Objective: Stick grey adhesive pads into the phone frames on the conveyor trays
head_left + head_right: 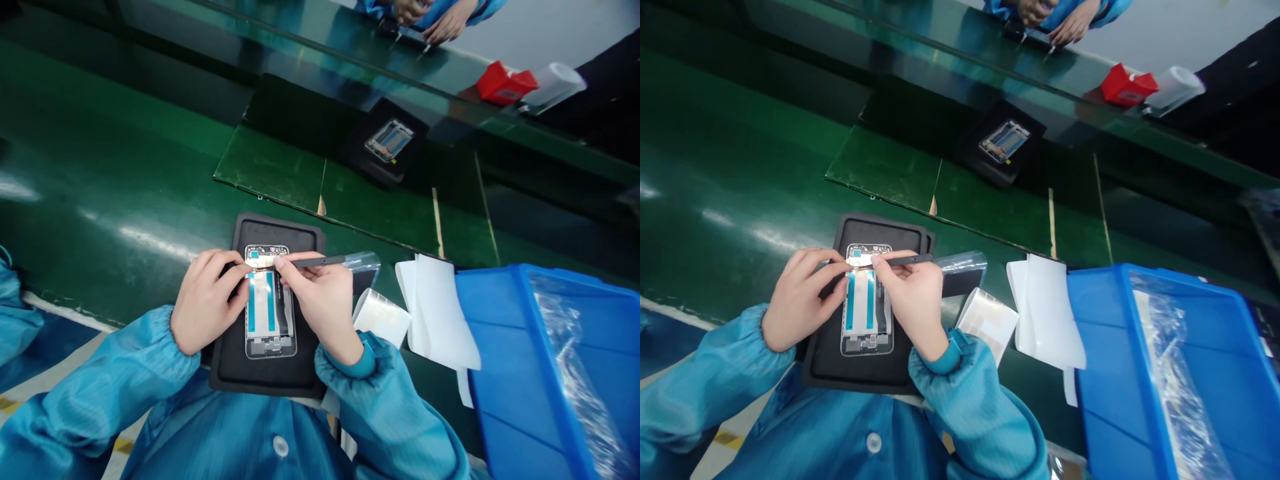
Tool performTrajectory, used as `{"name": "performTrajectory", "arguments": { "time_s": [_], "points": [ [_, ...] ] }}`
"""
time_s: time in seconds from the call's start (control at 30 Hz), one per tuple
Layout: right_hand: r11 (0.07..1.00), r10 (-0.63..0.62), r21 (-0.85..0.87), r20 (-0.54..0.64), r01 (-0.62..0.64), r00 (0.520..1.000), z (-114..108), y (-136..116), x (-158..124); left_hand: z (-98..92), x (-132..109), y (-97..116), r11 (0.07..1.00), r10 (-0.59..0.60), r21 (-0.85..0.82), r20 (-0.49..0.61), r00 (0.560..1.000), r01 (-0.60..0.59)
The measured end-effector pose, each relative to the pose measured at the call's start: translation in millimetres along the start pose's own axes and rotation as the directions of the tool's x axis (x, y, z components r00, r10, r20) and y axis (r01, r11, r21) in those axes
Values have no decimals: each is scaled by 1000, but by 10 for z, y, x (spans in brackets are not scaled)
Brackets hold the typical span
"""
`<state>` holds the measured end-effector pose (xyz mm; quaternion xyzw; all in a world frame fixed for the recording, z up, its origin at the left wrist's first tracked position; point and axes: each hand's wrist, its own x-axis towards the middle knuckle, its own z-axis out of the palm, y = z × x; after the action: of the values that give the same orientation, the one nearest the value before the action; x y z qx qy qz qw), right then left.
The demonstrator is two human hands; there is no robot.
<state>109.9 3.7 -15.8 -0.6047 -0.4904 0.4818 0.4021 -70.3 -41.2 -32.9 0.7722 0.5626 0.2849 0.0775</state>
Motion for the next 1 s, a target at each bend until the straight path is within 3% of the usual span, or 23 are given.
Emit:
{"name": "performTrajectory", "arguments": {
  "time_s": [0.6, 0.83, 1.0],
  "points": [
    [999, -40, -13, 27, 41, 999, -4, 40, 9, -10, -2, 12, 998, 12, 56, 20, 1000, -13],
    [992, -101, -72, 18, 102, 995, -10, 36, -35, -98, 35, 61, 947, 111, 284, 156, 981, -152],
    [976, -191, -130, -140, 173, 971, -153, -32, -108, -174, 76, 168, 867, 238, 367, 291, 927, -338]
  ]
}}
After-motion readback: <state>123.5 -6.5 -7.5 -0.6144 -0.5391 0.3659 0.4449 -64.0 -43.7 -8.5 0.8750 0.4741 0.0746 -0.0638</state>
